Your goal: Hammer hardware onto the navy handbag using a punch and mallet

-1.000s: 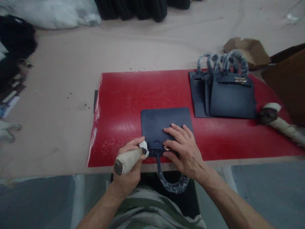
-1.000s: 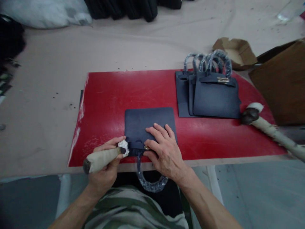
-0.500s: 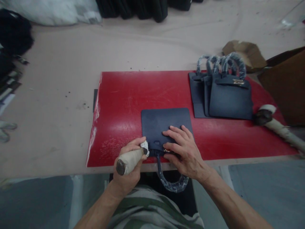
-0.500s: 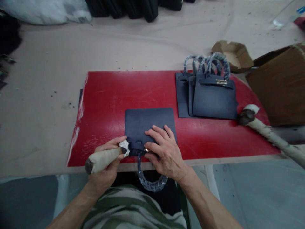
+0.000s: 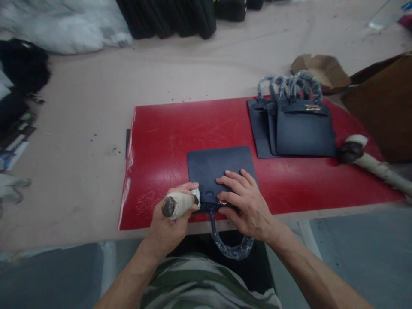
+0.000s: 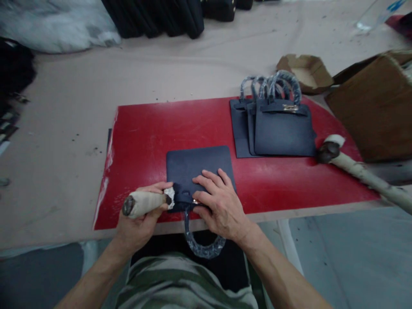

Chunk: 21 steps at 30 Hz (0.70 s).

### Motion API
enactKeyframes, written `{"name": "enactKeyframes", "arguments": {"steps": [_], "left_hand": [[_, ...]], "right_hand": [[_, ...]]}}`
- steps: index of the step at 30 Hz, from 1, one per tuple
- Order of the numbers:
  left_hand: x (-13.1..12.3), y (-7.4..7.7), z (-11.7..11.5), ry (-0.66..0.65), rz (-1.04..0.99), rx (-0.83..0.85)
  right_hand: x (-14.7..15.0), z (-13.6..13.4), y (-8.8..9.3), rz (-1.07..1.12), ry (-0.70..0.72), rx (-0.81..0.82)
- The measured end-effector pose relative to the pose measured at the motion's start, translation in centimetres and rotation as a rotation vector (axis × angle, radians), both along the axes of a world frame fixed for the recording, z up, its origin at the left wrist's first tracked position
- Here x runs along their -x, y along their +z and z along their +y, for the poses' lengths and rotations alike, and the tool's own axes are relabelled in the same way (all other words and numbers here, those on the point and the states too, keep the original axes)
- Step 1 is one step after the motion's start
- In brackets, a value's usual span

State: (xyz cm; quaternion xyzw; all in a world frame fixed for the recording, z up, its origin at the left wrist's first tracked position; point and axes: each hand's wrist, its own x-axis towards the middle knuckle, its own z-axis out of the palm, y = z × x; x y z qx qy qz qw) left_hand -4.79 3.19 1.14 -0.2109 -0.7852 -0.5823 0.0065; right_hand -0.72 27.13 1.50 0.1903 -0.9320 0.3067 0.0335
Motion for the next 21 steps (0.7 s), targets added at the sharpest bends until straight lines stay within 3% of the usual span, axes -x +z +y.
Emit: {"name": "enactKeyframes", "arguments": {"steps": [9,15,21], "left_hand": [[-0.44,0.49,0.71,0.05,0.126,0.115],[0.15,0.33,0.64,-0.051,0.09,0.111],[0.17,0.3,0.85,-0.016,0.118,0.183]], "right_hand": [[-0.27,-0.1,0.03,-0.004,-0.018,0.011],[-0.29,-0.12,-0.12,-0.009,-0.015,0.018],[-0.39,-0.25,-0.08,0.001,-0.034,-0.002]]}}
